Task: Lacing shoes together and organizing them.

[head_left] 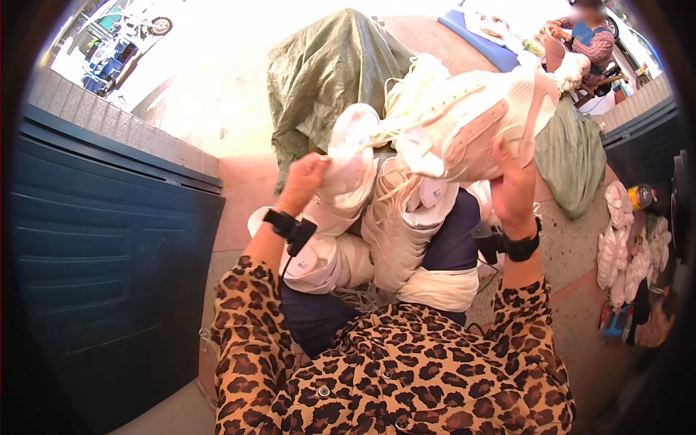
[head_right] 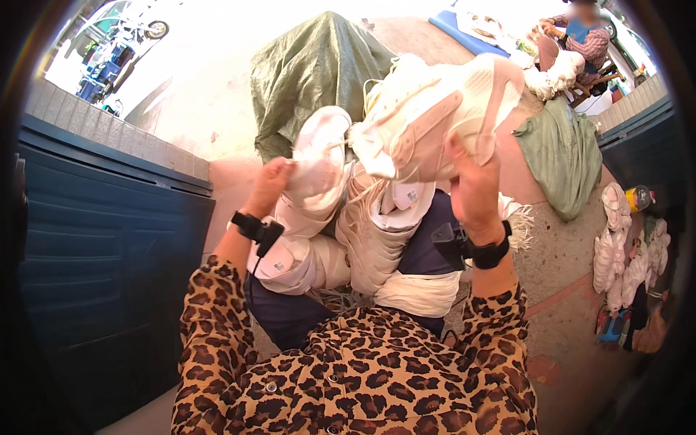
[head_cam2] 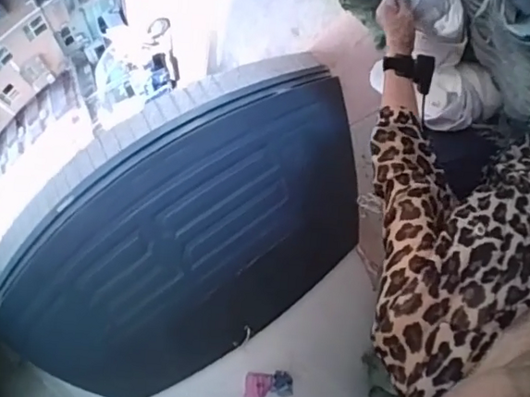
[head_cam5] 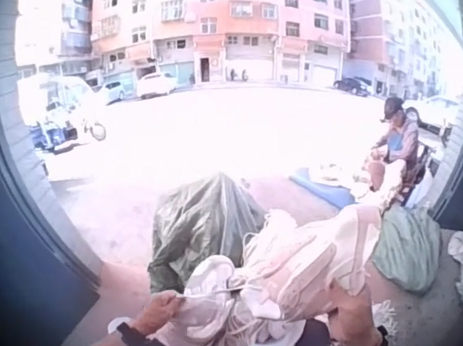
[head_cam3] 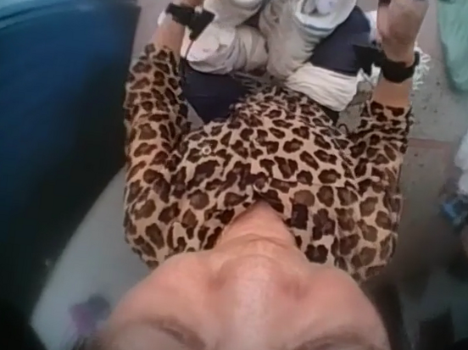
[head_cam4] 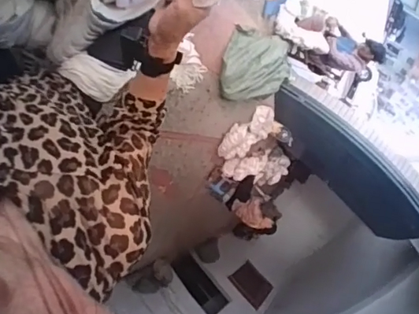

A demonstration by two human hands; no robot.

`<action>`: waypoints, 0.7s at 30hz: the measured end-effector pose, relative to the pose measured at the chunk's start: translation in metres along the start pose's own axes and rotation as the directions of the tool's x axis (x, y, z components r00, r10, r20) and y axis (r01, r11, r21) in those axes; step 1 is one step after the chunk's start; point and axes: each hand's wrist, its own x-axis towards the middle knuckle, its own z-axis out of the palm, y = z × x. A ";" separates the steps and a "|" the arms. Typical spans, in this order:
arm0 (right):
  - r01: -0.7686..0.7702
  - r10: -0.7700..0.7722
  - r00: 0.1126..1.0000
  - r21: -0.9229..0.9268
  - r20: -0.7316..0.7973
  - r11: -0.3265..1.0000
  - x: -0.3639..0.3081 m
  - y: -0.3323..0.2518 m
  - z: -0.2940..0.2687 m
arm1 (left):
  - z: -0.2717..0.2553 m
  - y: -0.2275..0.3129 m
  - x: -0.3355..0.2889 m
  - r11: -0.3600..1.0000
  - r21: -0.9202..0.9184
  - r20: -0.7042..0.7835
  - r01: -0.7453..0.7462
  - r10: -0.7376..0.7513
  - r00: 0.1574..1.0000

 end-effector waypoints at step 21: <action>-0.041 -0.211 0.608 0.295 0.766 0.955 0.110 -0.106 0.206 | -0.244 0.252 -0.100 0.624 0.747 -0.482 -0.229 0.746 0.459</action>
